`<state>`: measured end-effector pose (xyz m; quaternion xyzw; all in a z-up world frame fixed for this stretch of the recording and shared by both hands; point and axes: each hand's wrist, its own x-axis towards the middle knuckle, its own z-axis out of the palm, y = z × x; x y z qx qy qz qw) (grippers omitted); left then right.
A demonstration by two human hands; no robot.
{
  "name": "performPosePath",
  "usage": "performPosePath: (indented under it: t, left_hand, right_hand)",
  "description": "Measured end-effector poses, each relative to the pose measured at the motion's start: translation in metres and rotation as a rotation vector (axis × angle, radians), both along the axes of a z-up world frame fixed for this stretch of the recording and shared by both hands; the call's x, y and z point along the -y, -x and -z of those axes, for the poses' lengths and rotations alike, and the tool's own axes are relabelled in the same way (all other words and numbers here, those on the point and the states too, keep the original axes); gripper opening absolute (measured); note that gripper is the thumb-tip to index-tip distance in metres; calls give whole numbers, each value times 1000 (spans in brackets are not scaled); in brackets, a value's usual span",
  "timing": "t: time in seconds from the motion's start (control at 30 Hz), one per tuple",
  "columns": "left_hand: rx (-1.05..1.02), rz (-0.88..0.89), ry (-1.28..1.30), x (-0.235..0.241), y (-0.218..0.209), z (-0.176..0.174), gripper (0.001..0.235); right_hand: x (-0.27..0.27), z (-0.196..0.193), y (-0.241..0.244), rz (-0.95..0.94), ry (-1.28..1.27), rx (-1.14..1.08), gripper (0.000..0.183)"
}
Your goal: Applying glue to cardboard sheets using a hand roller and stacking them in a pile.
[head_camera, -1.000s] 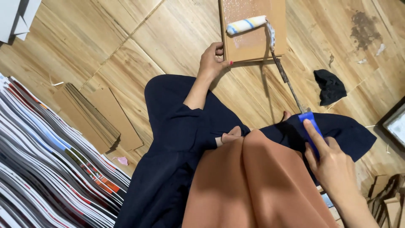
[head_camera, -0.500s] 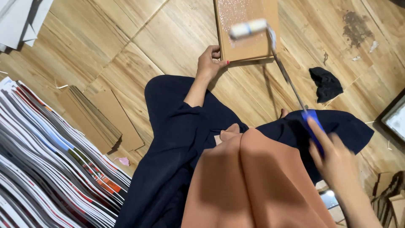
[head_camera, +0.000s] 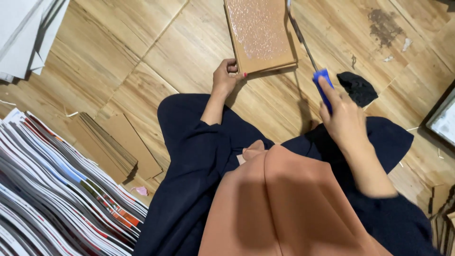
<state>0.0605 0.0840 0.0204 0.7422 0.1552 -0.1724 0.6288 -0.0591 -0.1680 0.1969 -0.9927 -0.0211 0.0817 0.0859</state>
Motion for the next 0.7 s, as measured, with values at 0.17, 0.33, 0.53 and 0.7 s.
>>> performPosePath:
  t: [0.17,0.33,0.53,0.7]
  left_hand:
    - [3,14,-21,-1,0,6,51]
    - [61,-3,-55,0,-6,16,56]
    - [43,0,1,1,-3,18,53]
    - [6,5,-29,0,-2,0,51]
  right_hand:
    - [17,-42,77,82,127,-175,59]
    - [33,-48,130,223,241,-290,63]
    - [19,0,27,111,4,-85,55]
    - [9,-16,-4,110,-108,-77,54]
